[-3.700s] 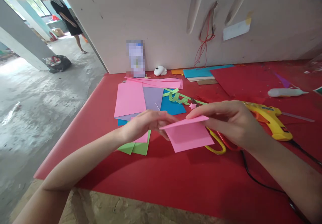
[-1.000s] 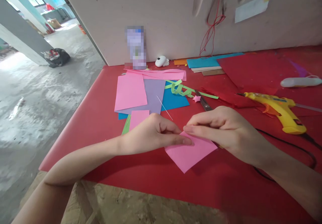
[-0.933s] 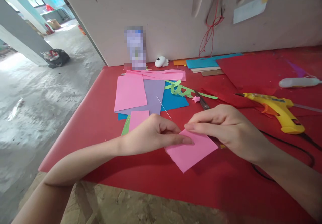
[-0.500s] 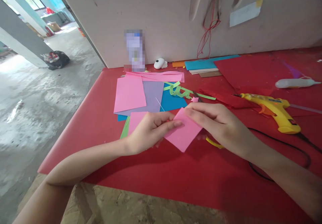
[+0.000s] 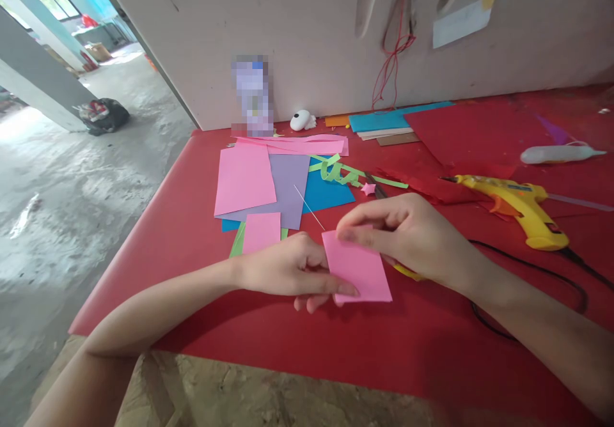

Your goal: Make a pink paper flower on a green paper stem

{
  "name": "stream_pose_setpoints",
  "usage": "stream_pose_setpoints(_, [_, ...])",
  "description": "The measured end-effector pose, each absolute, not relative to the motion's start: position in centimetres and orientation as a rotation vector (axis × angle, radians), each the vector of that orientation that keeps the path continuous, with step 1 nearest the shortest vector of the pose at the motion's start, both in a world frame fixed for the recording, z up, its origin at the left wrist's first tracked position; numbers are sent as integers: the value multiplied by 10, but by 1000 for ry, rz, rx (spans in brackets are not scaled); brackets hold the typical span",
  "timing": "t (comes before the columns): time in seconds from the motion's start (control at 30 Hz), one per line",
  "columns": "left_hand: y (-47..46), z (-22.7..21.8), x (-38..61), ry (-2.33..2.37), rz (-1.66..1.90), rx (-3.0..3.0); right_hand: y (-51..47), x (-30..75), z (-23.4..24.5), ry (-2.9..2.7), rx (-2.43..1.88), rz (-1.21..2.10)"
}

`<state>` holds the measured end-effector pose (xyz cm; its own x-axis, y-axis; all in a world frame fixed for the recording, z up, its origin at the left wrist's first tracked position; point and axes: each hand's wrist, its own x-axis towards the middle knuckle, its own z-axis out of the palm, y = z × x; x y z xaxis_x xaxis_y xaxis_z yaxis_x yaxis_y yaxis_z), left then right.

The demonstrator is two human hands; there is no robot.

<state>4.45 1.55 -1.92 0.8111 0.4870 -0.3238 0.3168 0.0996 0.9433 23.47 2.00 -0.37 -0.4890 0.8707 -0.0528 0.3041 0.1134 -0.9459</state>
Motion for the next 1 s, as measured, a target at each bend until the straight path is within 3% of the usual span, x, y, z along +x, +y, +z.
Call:
stream_pose_setpoints(0.23, [12,-16,47,934,646,1601,18,236,-2,-1863,-1063,1369])
stream_pose_setpoints(0.5, [12,-16,46,767,606,1746,13,234,3,-1846,-1052,1449])
stream_pose_setpoints(1.0, [11,-22,48,636,529,1399,13,233,4,-1867,-1061,1486])
